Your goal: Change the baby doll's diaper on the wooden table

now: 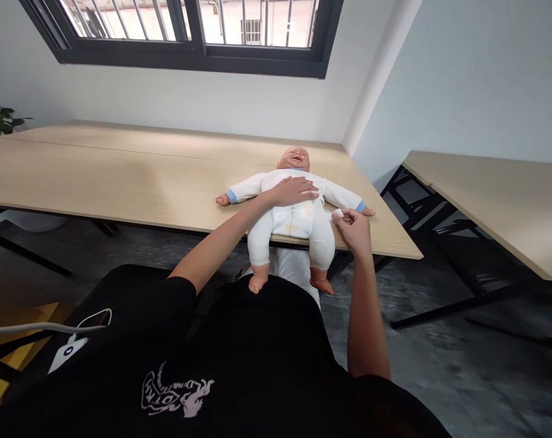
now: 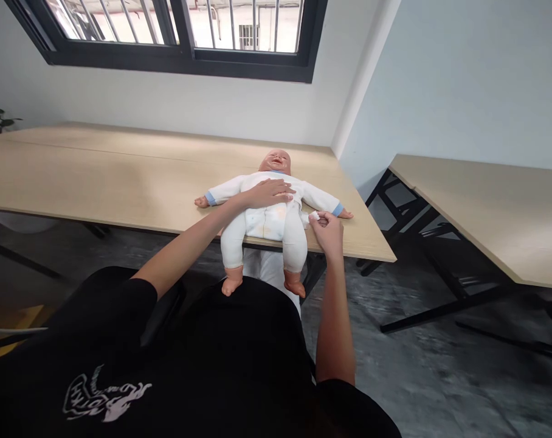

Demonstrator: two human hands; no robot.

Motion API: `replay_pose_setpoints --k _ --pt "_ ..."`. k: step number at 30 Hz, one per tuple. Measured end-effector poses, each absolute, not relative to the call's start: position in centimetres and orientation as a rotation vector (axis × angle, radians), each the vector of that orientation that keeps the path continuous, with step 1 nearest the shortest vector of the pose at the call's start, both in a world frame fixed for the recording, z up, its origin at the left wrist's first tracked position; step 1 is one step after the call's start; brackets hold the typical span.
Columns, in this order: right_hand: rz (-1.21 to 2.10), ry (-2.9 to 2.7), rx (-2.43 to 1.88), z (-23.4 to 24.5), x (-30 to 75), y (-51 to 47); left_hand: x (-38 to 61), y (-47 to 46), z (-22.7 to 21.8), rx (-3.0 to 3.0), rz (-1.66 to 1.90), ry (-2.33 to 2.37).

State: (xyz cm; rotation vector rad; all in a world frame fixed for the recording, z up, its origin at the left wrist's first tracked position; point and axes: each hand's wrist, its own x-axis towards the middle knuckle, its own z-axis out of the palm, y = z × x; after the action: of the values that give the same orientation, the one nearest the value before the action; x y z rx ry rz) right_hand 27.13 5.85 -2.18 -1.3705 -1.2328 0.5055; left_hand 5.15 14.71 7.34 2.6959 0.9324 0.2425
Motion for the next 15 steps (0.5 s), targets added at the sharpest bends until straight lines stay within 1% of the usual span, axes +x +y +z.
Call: replay_pose_setpoints --k 3,7,11,15 --pt "0.465 -1.17 -1.368 -2.6 27.1 6.1 5.1 14.6 7.4 2.69 0.247 0.936" --pt "0.591 -1.041 -1.24 -2.8 26.9 6.3 5.2 14.6 7.3 2.689 0.251 0.943" --pt "0.648 -0.848 -1.103 -1.6 26.7 6.7 5.2 14.9 7.3 2.707 0.239 0.929" --pt "0.787 -0.65 -0.96 -0.1 26.8 7.1 5.0 14.7 7.5 2.72 0.224 0.907"
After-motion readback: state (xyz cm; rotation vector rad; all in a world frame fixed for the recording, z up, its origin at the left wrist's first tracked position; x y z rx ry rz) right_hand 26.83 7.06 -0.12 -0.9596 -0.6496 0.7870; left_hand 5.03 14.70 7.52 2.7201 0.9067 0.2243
